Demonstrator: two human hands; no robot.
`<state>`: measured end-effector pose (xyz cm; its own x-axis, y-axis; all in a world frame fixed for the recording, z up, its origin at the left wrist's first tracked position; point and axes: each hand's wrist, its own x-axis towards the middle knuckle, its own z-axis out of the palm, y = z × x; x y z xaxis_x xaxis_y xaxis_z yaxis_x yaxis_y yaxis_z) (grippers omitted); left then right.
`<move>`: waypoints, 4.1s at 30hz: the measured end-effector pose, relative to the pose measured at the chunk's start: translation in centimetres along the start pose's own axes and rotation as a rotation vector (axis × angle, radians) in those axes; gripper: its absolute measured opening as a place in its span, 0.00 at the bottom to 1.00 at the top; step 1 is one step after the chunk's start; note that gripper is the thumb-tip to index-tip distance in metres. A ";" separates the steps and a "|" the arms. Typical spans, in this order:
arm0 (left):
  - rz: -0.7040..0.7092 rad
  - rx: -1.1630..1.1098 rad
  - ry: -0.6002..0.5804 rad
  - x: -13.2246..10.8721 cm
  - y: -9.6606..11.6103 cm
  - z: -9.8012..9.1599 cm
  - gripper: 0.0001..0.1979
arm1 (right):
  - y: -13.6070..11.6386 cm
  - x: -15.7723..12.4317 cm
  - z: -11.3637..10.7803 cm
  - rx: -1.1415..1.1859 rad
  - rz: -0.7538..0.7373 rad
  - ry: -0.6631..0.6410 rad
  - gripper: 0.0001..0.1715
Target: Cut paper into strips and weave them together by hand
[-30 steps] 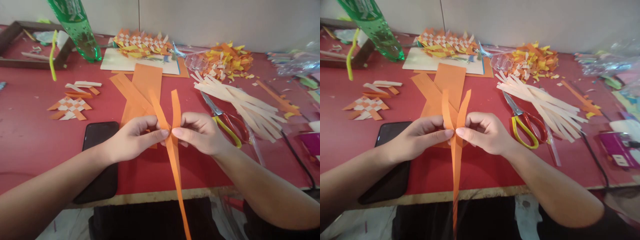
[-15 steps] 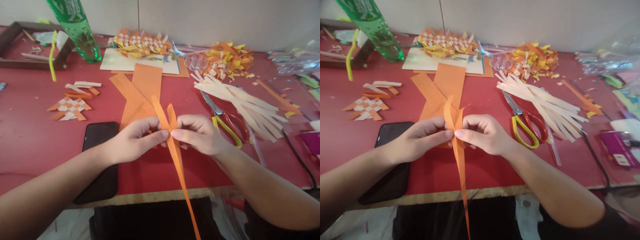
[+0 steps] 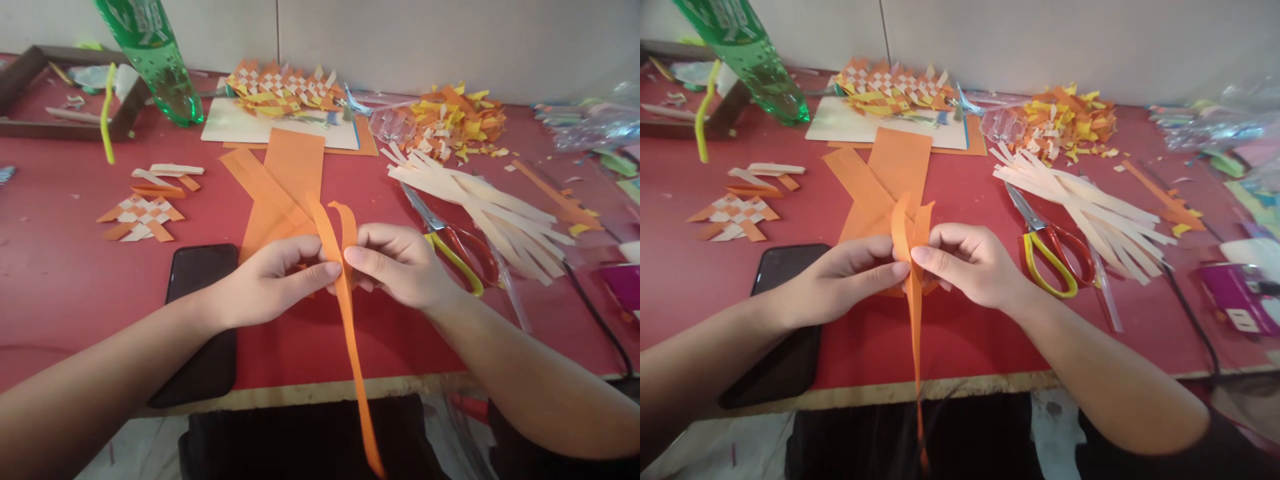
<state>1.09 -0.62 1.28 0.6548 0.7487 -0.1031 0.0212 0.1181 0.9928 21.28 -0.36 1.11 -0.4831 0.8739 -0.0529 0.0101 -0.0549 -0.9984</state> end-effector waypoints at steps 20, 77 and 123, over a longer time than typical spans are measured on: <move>-0.020 -0.072 -0.051 0.1 0.0 0.1 0.09 | 0.5 0.0 -0.2 0.062 -0.037 0.044 0.14; -0.061 -0.007 0.085 0.2 -0.1 0.1 0.11 | 0.4 0.1 -0.3 -0.123 -0.051 0.022 0.16; -0.106 0.045 0.049 0.1 0.1 -0.1 0.13 | 0.5 -0.1 -0.2 -0.107 -0.059 0.028 0.13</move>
<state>1.05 -0.48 1.35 0.6097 0.7645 -0.2096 0.1235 0.1695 0.9778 21.47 -0.40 0.62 -0.4608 0.8875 0.0068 0.0764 0.0473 -0.9960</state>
